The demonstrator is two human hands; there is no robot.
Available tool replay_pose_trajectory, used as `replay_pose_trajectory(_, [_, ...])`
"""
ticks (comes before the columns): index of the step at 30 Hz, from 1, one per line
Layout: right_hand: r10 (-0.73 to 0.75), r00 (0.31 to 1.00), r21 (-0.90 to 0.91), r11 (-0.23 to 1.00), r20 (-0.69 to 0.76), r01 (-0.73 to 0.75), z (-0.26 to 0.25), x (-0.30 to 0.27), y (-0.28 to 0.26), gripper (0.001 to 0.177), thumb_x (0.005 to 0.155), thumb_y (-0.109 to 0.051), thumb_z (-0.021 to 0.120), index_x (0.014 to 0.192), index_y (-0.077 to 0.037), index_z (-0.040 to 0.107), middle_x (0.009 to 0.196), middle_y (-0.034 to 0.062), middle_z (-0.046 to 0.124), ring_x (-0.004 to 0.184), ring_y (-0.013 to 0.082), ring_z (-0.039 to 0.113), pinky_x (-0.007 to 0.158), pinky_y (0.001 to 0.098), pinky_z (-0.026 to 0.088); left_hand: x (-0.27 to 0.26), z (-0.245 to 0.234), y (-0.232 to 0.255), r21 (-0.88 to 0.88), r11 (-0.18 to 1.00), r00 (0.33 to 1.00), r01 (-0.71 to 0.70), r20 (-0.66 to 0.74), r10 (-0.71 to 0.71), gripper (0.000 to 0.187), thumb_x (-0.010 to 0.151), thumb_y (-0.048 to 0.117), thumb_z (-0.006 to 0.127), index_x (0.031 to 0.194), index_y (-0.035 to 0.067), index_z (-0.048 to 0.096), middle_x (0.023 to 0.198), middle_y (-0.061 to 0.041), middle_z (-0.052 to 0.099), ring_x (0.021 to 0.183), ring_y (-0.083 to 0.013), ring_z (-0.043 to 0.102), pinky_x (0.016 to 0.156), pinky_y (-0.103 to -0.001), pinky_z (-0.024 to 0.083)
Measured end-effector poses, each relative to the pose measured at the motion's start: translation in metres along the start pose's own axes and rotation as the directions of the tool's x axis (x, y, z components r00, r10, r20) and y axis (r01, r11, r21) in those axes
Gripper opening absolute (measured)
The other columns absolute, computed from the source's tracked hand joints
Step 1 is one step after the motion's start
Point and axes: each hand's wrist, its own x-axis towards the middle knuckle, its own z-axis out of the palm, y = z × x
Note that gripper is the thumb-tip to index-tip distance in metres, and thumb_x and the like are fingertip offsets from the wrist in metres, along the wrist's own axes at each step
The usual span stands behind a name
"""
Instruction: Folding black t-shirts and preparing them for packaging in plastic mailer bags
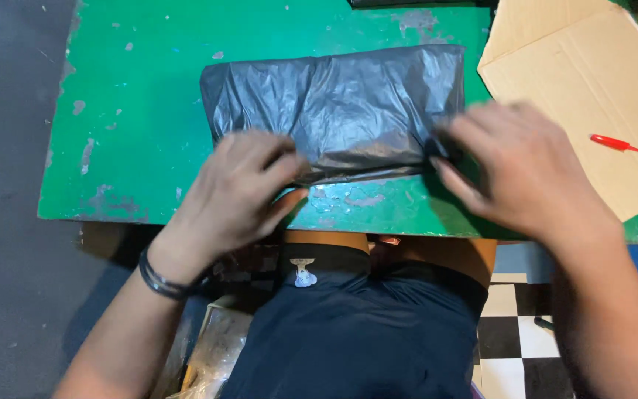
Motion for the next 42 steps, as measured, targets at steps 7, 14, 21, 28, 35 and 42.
replay_pose_trajectory(7, [0.301,0.934,0.232,0.939,-0.195,-0.254,0.032,0.061,-0.040,0.078,0.103,-0.044,0.071,0.161,-0.009,0.033,0.154,0.0263,0.050,0.141,0.0468,0.042,0.115,0.0567,0.032,0.026,0.019,-0.007,0.172,0.902,0.918,0.395,-0.044,-0.394,0.086,0.102,0.068,0.057,0.164,0.016,0.031,0.168,-0.023,0.022,0.156,-0.0444,0.018,0.120,-0.072,0.024])
replay_pose_trajectory(14, [0.454,0.891,0.370,0.828,-0.003,-0.421,0.055,0.052,-0.046,0.069,0.106,-0.054,0.047,0.162,-0.017,0.032,0.166,0.0220,0.026,0.153,0.0438,0.020,0.118,0.0631,0.022,0.012,0.032,-0.001,0.148,0.791,0.793,0.593,0.059,-0.606,0.095,0.097,0.071,0.056,0.165,0.014,0.022,0.170,-0.023,0.017,0.156,-0.0419,0.016,0.115,-0.074,0.020])
replay_pose_trajectory(21, [0.458,0.889,0.396,0.816,-0.002,-0.420,0.060,0.050,-0.044,0.069,0.106,-0.056,0.043,0.163,-0.019,0.028,0.168,0.0205,0.023,0.155,0.0409,0.017,0.120,0.0600,0.020,0.010,0.031,-0.008,0.184,0.819,0.820,0.543,0.096,-0.565,0.107,0.089,0.071,0.068,0.164,0.012,0.020,0.169,-0.023,0.016,0.155,-0.0409,0.018,0.113,-0.074,0.024])
replay_pose_trajectory(28, [0.455,0.889,0.371,0.835,-0.048,-0.407,0.067,0.048,-0.044,0.069,0.106,-0.058,0.041,0.162,-0.019,0.031,0.165,0.0224,0.030,0.152,0.0417,0.025,0.118,0.0588,0.023,-0.009,0.003,-0.022,0.217,0.909,0.924,0.356,0.062,-0.377,0.096,0.081,0.063,0.077,0.152,0.004,0.050,0.155,-0.023,0.048,0.143,-0.0398,0.044,0.111,-0.062,0.033])
replay_pose_trajectory(35, [-0.096,0.930,0.021,0.994,-0.355,0.110,0.027,0.050,-0.048,0.052,0.101,-0.051,0.063,0.136,-0.012,0.062,0.124,0.0157,0.062,0.111,0.0364,0.057,0.096,0.0501,0.040,-0.010,-0.009,-0.016,0.155,0.974,0.985,0.164,0.030,-0.171,0.067,0.085,0.039,0.081,0.139,0.004,0.061,0.135,-0.016,0.061,0.120,-0.0369,0.058,0.093,-0.050,0.050])
replay_pose_trajectory(42, [-0.234,0.934,-0.159,0.968,-0.271,0.196,0.036,0.055,-0.049,0.054,0.088,-0.034,0.075,0.137,-0.016,0.060,0.117,0.0060,0.065,0.098,0.0273,0.058,0.066,0.0385,0.054,-0.006,-0.007,-0.016,0.246,0.957,0.985,0.155,0.041,-0.170,0.059,0.085,0.038,0.077,0.133,0.006,0.063,0.130,-0.014,0.065,0.108,-0.0349,0.060,0.080,-0.048,0.052])
